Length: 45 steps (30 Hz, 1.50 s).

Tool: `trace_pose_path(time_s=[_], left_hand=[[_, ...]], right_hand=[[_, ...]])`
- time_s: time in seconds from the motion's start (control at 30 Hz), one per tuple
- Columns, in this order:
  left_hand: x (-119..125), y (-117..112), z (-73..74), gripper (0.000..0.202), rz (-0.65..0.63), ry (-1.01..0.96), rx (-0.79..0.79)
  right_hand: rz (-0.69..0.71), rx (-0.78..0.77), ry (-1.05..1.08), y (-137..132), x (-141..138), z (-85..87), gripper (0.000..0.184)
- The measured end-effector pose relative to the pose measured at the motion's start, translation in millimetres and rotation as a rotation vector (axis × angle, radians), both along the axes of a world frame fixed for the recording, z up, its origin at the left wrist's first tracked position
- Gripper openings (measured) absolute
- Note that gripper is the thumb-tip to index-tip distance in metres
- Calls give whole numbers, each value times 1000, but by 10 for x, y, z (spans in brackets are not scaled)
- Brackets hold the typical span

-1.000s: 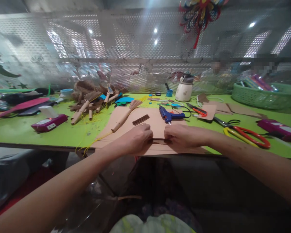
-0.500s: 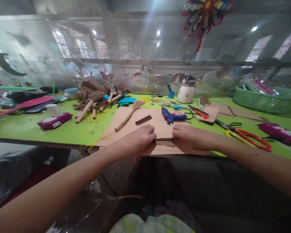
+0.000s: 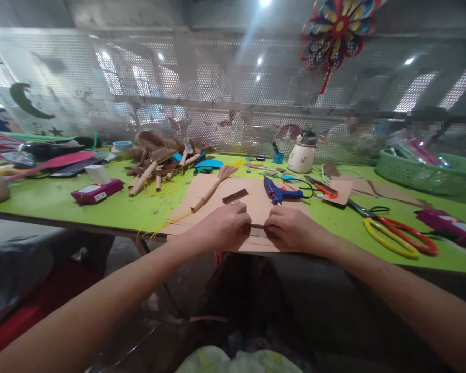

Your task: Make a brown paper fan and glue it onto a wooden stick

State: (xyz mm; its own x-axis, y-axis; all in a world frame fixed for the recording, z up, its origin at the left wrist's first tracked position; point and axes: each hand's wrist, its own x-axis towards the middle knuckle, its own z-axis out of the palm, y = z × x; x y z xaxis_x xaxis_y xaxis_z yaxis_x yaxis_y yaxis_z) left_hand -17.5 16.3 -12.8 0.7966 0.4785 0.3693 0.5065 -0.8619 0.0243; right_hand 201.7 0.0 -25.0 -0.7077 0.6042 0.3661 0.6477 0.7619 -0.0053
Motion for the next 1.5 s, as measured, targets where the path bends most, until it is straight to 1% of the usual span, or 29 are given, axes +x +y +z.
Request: trace_pose_path(time_s=[0.07, 0.13, 0.17, 0.23, 0.33, 0.4, 0.43, 0.5, 0.57, 0.63, 0.7, 0.77, 0.83, 0.87, 0.93, 1.03, 1.13, 1.27, 1.4, 1.5], left_hand=[[-11, -7, 68, 19, 67, -144, -144], [-6, 1, 157, 24, 127, -270, -338], [1, 6, 201, 28, 138, -302, -443], [20, 5, 272, 39, 116, -284, -644], [39, -45, 318, 47, 50, -197, -895], [37, -101, 321, 49, 9, -204, -988], [32, -130, 320, 49, 0, -223, -1001], [21, -180, 320, 48, 2, -245, -972], [16, -220, 324, 47, 22, -229, -937], [25, -254, 328, 46, 43, -210, -930], [46, -285, 323, 45, 65, -213, -920], [68, -312, 308, 42, 79, -231, -843], [82, -334, 283, 40, 92, -247, -735], [84, -344, 270, 40, 98, -252, -692], [81, -360, 246, 38, 105, -254, -650], [70, -391, 220, 32, 103, -233, -592], [63, -437, 201, 27, 93, -207, -477], [59, -510, 167, 23, 86, -181, -308], [63, -565, 147, 21, 88, -170, -161], [70, -603, 163, 23, 103, -138, -26]], right_hand=[[26, 98, -26, -27, -11, 7, 16], [68, 203, -73, -81, -22, 65, 18], [91, 254, -98, -114, -33, 105, 19], [125, 343, -124, -181, -61, 182, 22], [165, 419, -110, -259, -98, 257, 24], [186, 423, -103, -294, -107, 274, 25], [189, 411, -101, -308, -107, 276, 25], [171, 351, -70, -334, -97, 279, 24], [146, 232, 38, -358, -79, 293, 20], [109, 57, 208, -377, -58, 330, 16], [33, -143, 340, -388, -45, 383, 18], [-51, -340, 376, -389, -49, 436, 25], [-88, -494, 377, -386, -67, 471, 32], [-88, -547, 389, -384, -79, 479, 33], [-87, -605, 447, -382, -97, 482, 29], [-102, -636, 530, -387, -99, 462, 22], [-113, -611, 559, -402, -77, 432, 18], [-66, -485, 539, -431, -46, 385, 16], [48, -328, 530, -444, -39, 361, 15], [133, -216, 502, -445, -35, 386, 14]])
